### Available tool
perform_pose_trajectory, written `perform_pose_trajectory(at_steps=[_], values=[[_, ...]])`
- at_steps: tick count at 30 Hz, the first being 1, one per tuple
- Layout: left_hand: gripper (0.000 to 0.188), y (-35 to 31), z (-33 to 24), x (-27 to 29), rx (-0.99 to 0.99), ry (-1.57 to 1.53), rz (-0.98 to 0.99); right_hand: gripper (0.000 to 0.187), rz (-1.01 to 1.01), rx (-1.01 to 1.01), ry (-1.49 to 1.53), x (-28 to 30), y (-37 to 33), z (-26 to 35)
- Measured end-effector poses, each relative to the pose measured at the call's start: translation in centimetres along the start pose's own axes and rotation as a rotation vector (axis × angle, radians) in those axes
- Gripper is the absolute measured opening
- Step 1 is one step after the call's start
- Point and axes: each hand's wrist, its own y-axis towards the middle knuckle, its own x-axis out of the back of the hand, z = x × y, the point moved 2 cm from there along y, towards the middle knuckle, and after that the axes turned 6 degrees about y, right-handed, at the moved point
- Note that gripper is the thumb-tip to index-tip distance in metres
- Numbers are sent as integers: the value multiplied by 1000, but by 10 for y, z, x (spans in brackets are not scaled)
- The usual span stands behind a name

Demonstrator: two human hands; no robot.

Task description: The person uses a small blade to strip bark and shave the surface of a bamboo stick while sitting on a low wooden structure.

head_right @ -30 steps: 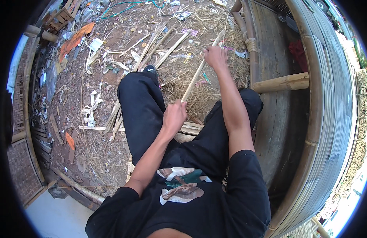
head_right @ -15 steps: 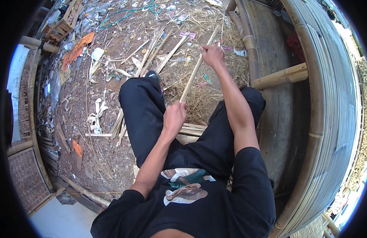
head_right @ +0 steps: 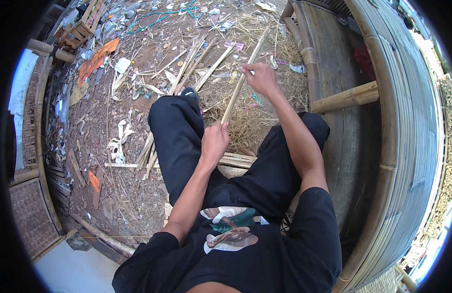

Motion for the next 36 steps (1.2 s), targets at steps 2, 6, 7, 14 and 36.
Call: perform_pose_trajectory(at_steps=[2,6,7,14,36], values=[[27,-1,8,-1,19,23,-6,23,-2,29,-6,-3,-11,16],[24,6,29,-19,55,32,-21,23,73,26,440,20,-15,36],[24,6,24,-18,24,-30,-3,24,104,6,414,27,-19,27],[33,5,17,3,134,-213,126,37,333,-153,-203,36,-12,-18],[33,-8,8,31,302,-878,538,24,86,-447,745,-2,3,-5]])
